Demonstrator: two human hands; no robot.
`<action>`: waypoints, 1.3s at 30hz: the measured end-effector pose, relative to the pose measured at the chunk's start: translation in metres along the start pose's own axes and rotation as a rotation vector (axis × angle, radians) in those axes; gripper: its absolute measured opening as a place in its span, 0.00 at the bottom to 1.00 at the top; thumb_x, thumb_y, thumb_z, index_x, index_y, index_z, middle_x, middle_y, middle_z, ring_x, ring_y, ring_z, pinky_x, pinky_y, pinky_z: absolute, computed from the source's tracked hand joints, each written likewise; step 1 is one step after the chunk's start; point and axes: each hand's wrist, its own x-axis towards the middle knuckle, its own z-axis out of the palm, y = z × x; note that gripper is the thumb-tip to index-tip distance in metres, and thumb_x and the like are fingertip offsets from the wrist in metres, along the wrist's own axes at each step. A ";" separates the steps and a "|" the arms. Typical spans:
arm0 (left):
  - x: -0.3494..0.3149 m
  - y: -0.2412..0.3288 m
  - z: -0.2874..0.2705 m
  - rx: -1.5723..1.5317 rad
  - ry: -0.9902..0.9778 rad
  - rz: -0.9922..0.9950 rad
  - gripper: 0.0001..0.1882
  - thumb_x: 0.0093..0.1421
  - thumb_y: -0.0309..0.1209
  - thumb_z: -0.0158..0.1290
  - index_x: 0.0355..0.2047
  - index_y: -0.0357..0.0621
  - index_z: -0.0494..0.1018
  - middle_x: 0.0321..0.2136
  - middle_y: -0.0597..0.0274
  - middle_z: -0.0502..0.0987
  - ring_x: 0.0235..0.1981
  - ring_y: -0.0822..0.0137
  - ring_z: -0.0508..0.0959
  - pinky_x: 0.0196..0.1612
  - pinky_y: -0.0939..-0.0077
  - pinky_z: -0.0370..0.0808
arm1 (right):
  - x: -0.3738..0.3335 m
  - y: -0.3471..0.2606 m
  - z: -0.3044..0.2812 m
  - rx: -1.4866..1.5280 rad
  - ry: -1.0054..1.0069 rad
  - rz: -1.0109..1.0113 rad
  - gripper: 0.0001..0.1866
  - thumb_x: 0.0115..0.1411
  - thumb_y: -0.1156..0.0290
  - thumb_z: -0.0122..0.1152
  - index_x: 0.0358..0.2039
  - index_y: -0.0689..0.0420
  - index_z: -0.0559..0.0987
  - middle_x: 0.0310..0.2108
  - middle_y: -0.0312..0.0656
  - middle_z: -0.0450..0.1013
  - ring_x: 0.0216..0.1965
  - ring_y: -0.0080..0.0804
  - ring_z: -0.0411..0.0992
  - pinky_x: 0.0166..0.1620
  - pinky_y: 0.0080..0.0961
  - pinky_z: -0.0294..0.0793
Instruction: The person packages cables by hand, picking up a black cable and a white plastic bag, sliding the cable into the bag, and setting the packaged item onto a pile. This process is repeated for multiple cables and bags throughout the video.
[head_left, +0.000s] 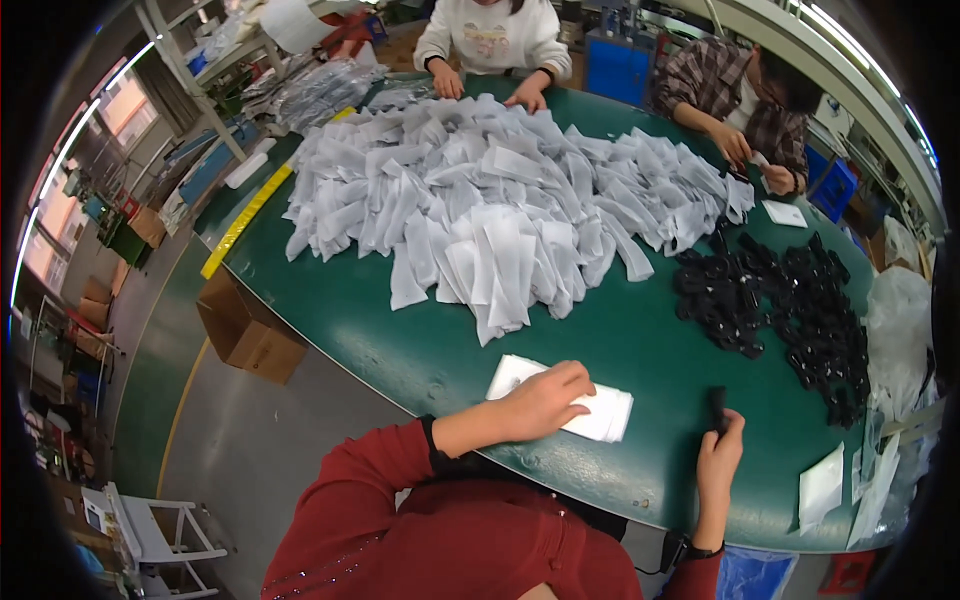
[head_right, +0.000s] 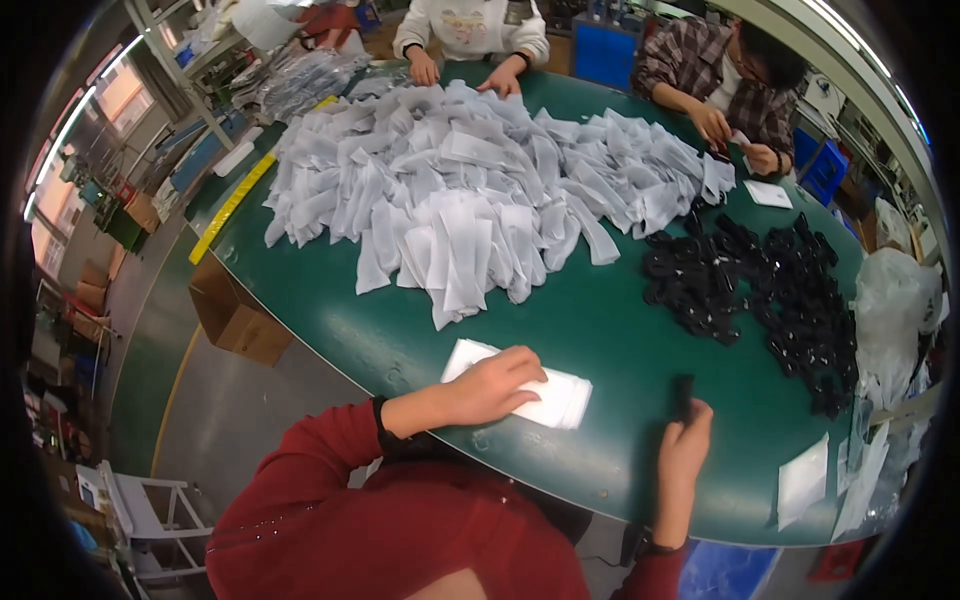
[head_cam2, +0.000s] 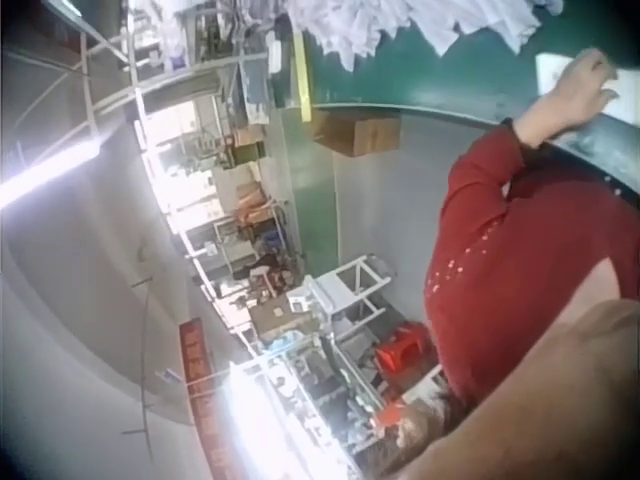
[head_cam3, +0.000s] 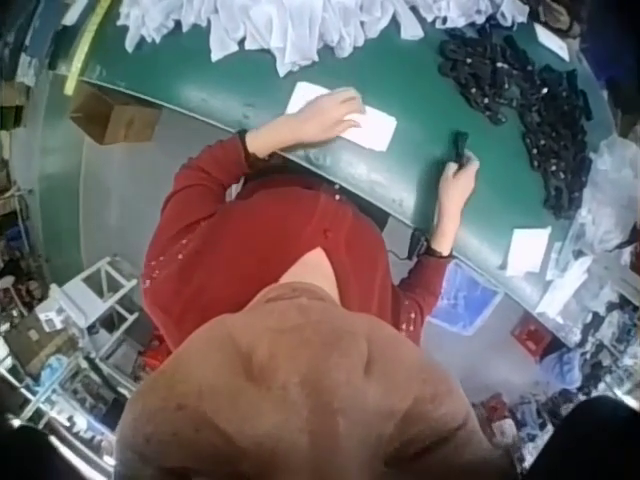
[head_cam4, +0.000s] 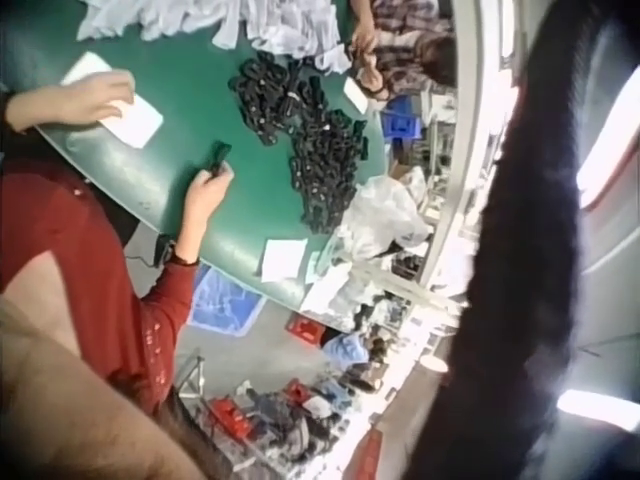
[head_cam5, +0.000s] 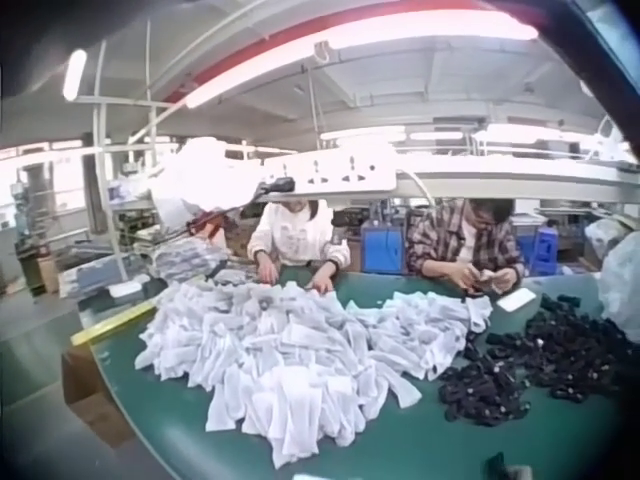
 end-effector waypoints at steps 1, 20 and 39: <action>0.001 0.001 0.005 0.022 -0.032 -0.002 0.12 0.54 0.26 0.61 0.39 0.38 0.74 0.39 0.51 0.72 0.41 0.51 0.75 0.45 0.64 0.74 | -0.001 -0.004 0.002 0.201 -0.053 0.095 0.18 0.61 0.79 0.50 0.53 0.63 0.70 0.41 0.51 0.74 0.34 0.40 0.76 0.37 0.34 0.75; -0.001 0.026 0.021 -0.167 -0.018 -0.357 0.05 0.57 0.20 0.56 0.32 0.38 0.71 0.29 0.57 0.72 0.27 0.61 0.72 0.33 0.70 0.70 | -0.031 -0.098 0.008 0.099 -0.236 -0.466 0.14 0.59 0.76 0.64 0.47 0.58 0.81 0.30 0.44 0.74 0.28 0.33 0.73 0.31 0.24 0.72; 0.015 0.039 0.003 -0.082 -0.009 -0.005 0.09 0.52 0.19 0.58 0.30 0.40 0.70 0.37 0.56 0.74 0.40 0.55 0.72 0.44 0.66 0.69 | -0.020 -0.118 0.029 0.467 -0.290 -0.234 0.15 0.58 0.77 0.66 0.47 0.57 0.79 0.35 0.42 0.73 0.35 0.25 0.71 0.38 0.20 0.72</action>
